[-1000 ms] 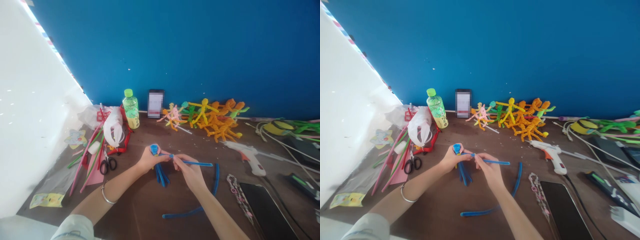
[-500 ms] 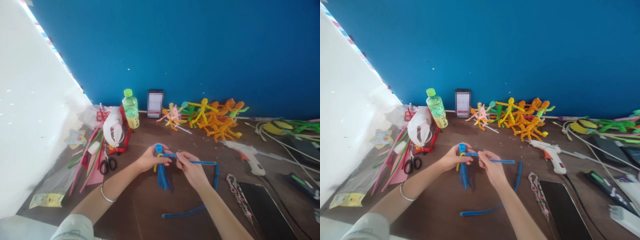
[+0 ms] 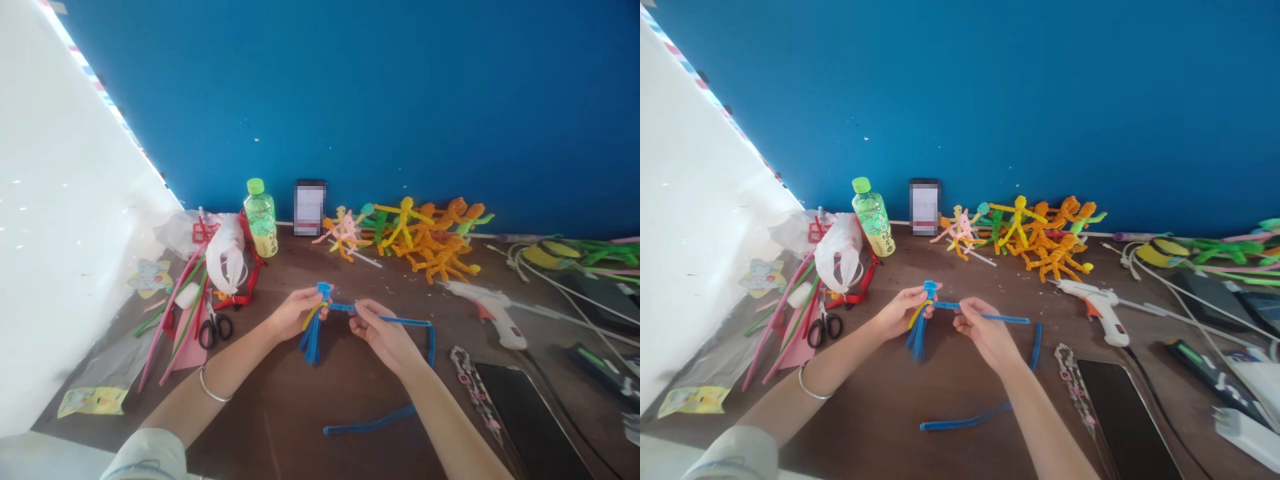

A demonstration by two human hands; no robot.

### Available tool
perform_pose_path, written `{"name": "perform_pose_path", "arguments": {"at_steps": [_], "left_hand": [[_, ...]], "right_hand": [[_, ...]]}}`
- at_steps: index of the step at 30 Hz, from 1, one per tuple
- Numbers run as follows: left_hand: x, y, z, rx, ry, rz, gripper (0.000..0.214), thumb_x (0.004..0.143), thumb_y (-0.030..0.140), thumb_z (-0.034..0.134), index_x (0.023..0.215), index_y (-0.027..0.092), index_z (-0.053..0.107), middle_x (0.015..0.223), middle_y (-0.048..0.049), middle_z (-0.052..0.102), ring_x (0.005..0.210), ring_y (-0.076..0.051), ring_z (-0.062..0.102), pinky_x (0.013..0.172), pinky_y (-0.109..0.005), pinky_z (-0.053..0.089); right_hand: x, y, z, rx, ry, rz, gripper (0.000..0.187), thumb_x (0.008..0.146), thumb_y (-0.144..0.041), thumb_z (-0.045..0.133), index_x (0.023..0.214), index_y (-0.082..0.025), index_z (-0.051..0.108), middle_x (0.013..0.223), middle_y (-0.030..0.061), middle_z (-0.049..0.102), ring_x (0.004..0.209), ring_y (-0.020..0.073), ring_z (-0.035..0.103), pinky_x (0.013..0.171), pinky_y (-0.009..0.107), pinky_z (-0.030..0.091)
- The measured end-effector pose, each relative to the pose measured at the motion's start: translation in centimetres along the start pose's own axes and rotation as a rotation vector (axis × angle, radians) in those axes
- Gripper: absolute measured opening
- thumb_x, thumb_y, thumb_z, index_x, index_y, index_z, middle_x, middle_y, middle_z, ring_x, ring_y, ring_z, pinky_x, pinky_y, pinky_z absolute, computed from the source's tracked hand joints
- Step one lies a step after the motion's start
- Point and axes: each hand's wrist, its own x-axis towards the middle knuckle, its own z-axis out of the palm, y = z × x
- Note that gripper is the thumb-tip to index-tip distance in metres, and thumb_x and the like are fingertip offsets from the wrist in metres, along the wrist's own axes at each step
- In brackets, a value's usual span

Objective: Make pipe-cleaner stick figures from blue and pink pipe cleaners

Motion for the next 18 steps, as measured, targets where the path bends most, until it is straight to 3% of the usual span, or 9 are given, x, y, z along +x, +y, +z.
{"name": "perform_pose_path", "arguments": {"at_steps": [5, 10, 14, 18], "left_hand": [[-0.2, 0.3, 0.0, 0.036, -0.057, 0.0, 0.033, 0.067, 0.02, 0.069, 0.099, 0.012, 0.064, 0.093, -0.0095, 0.062, 0.068, -0.009, 0.055, 0.065, -0.022, 0.042], [-0.3, 0.1, -0.1, 0.15, -0.146, -0.032, 0.05, 0.058, 0.012, 0.074, 0.106, 0.016, 0.061, 0.096, -0.0099, 0.064, 0.086, -0.018, 0.061, 0.08, -0.029, 0.045], [-0.1, -0.5, -0.4, 0.332, -0.139, -0.072, 0.052, 0.061, 0.024, 0.074, 0.109, 0.013, 0.059, 0.093, -0.0128, 0.066, 0.084, -0.023, 0.063, 0.069, -0.03, 0.048], [0.1, -1.2, -0.7, 0.467, -0.042, 0.0, 0.054, 0.06, 0.033, 0.073, 0.108, 0.01, 0.059, 0.074, -0.0072, 0.067, 0.059, -0.014, 0.061, 0.057, -0.025, 0.046]], "right_hand": [[0.3, 0.2, -0.1, 0.1, 0.044, 0.009, 0.019, 0.057, -0.025, 0.077, 0.064, -0.017, 0.062, 0.064, -0.0021, 0.063, 0.064, 0.0094, 0.063, 0.06, 0.016, 0.051], [0.4, -0.1, -0.4, 0.171, 0.039, -0.02, 0.02, 0.056, -0.026, 0.078, 0.066, -0.018, 0.062, 0.069, -0.0007, 0.068, 0.067, 0.0107, 0.066, 0.06, 0.015, 0.052], [0.1, -0.6, -0.5, 0.166, -0.029, -0.034, 0.018, 0.063, -0.027, 0.074, 0.07, -0.019, 0.058, 0.081, 0.0028, 0.071, 0.072, 0.0144, 0.067, 0.059, 0.018, 0.053], [0.1, -0.8, -0.8, 0.142, -0.076, -0.059, 0.018, 0.067, -0.028, 0.07, 0.072, -0.02, 0.055, 0.086, 0.0046, 0.071, 0.077, 0.0177, 0.068, 0.064, 0.024, 0.054]]}}
